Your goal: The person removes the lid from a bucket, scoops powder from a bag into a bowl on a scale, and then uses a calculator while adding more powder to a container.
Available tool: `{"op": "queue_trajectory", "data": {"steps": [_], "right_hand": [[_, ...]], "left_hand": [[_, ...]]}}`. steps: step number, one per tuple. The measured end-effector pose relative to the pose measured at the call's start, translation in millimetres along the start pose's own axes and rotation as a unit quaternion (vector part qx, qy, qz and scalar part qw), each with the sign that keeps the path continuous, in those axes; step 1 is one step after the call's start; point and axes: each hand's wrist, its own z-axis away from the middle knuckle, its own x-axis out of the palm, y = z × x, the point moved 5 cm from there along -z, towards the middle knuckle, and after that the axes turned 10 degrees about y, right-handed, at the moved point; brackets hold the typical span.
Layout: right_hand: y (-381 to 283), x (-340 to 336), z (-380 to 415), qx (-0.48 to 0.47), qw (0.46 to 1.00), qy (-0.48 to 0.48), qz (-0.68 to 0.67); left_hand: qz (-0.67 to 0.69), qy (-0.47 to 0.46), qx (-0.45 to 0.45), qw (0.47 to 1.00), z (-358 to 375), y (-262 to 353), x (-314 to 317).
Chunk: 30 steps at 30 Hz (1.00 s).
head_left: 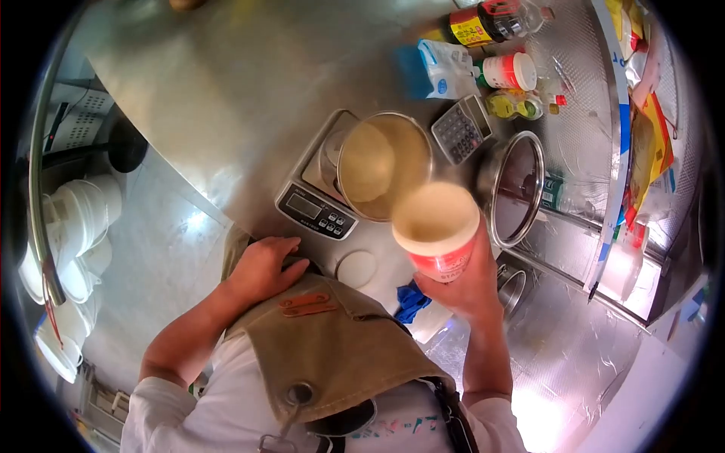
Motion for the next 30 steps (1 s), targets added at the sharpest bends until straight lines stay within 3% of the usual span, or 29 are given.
{"op": "queue_trajectory", "data": {"steps": [3, 5, 8, 10, 27, 30], "right_hand": [[-2, -1, -1, -0.020, 0.999, -0.011, 0.027], [-10, -8, -2, -0.018, 0.999, 0.013, -0.027], [-1, -1, 0, 0.027, 0.999, -0.004, -0.034], [3, -1, -1, 0.006, 0.999, -0.011, 0.051], [2, -4, -1, 0.035, 0.998, -0.012, 0.046], [-5, -6, -1, 0.042, 0.999, 0.008, -0.027]], "left_hand": [[-0.007, -0.019, -0.011, 1.000, -2, 4, -3], [-0.010, 0.006, -0.002, 1.000, -1, 1, -2], [0.008, 0.026, 0.008, 1.000, 2, -2, 0], [0.017, 0.036, 0.011, 0.999, -2, -1, -2], [0.030, 0.047, -0.006, 0.998, -1, 0, -4], [0.018, 0.044, -0.001, 0.999, 0, -2, -3]]}}
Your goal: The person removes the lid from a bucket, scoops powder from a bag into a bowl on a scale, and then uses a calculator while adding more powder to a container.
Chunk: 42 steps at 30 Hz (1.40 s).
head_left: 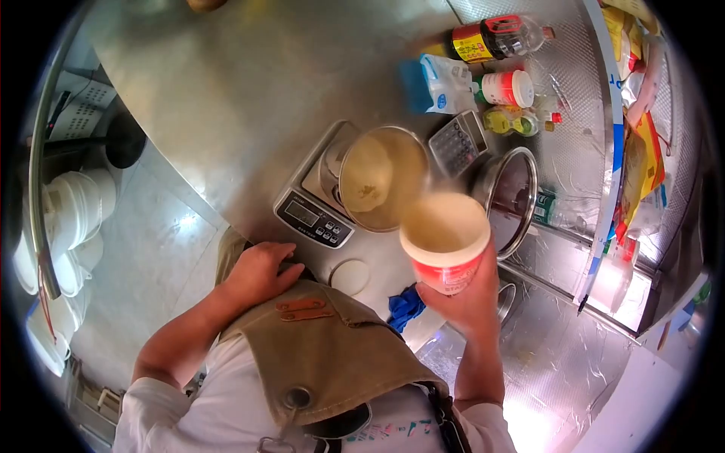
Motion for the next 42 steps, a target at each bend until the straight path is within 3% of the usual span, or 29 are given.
{"op": "queue_trajectory", "data": {"steps": [3, 11, 13, 15, 21, 32, 36, 42], "right_hand": [[3, 2, -1, -0.004, 0.995, -0.004, 0.097], [2, -1, -1, -0.036, 0.999, 0.015, 0.006], [2, 1, -4, -0.045, 0.999, 0.017, 0.026], [6, 5, -8, -0.061, 0.989, -0.001, 0.134], [12, 8, -8, -0.053, 0.997, -0.002, 0.062], [6, 6, -3, -0.030, 0.999, 0.029, 0.014], [12, 9, -6, -0.039, 0.994, 0.010, 0.099], [16, 12, -5, -0.020, 0.995, -0.006, 0.092]], "left_hand": [[-0.011, -0.021, -0.001, 1.000, 1, 0, 2], [-0.003, -0.004, 0.001, 1.000, 1, 1, 1], [-0.011, -0.007, 0.002, 1.000, 2, -2, 2], [-0.014, -0.021, 0.005, 1.000, 3, -4, 7], [-0.009, -0.020, -0.028, 0.999, 1, 1, 2], [-0.026, -0.033, -0.002, 0.999, 0, 2, 1], [-0.028, -0.034, 0.013, 0.999, -1, 0, 4], [-0.033, -0.034, 0.011, 0.999, 0, -2, 4]]}}
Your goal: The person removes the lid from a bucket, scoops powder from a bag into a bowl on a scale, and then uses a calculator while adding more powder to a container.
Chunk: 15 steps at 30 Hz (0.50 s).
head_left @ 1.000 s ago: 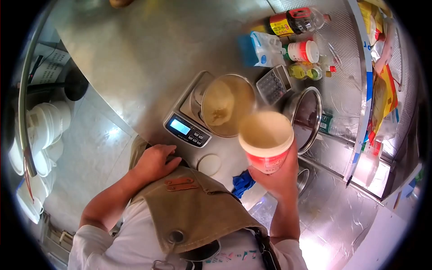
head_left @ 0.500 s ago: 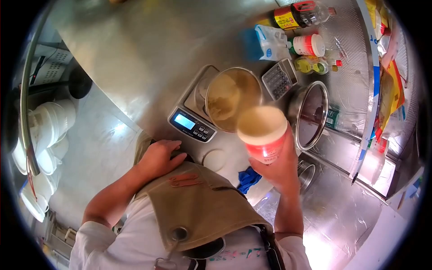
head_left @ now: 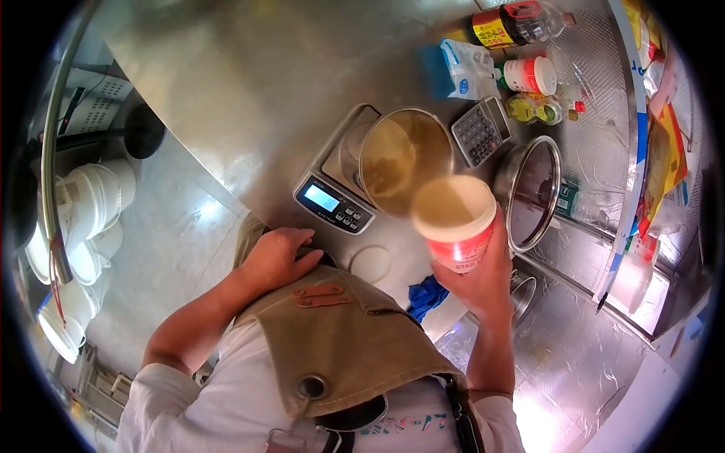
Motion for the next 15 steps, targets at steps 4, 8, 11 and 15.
{"op": "queue_trajectory", "data": {"steps": [4, 8, 11, 15], "right_hand": [[2, 1, 2, -0.005, 1.000, 0.004, -0.005], [-1, -2, 6, -0.014, 1.000, 0.020, -0.015], [-3, -4, 7, -0.012, 0.999, 0.026, -0.028], [-7, -10, 7, -0.011, 0.998, 0.042, -0.050]], "left_hand": [[0.004, -0.005, -0.016, 1.000, -1, -1, 0], [-0.002, -0.010, -0.034, 0.999, 0, -4, 1], [-0.011, -0.026, -0.044, 0.999, -2, -1, -2], [0.008, 0.000, -0.032, 0.999, 0, -6, 3]]}}
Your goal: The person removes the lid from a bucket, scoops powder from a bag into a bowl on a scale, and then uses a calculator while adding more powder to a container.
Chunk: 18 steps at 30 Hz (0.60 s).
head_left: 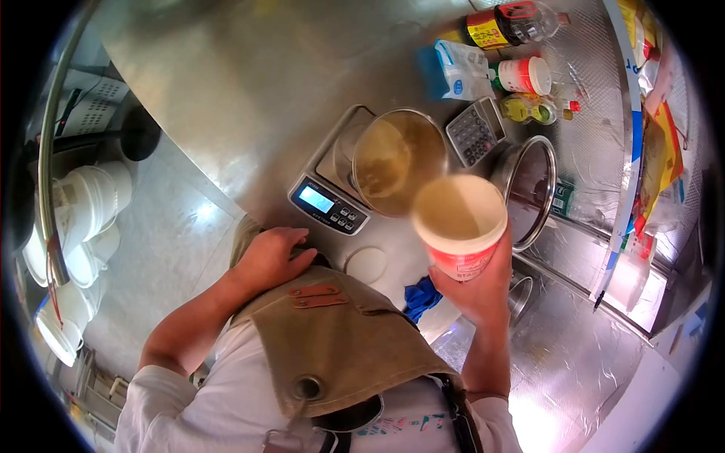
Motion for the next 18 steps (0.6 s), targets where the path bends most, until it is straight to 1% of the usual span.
{"op": "queue_trajectory", "data": {"steps": [6, 10, 15, 18], "right_hand": [[9, 5, 2, -0.001, 1.000, -0.008, 0.021], [9, 5, 2, -0.006, 0.999, -0.003, 0.031], [14, 8, 3, -0.004, 1.000, 0.005, 0.001], [24, 14, 4, 0.005, 1.000, 0.004, -0.007]], "left_hand": [[-0.017, -0.006, -0.007, 1.000, -1, 2, -3], [-0.003, 0.000, 0.000, 1.000, -1, 7, -6], [0.007, -0.004, 0.006, 1.000, 0, 10, -7], [0.011, -0.019, -0.005, 1.000, 0, 9, -6]]}}
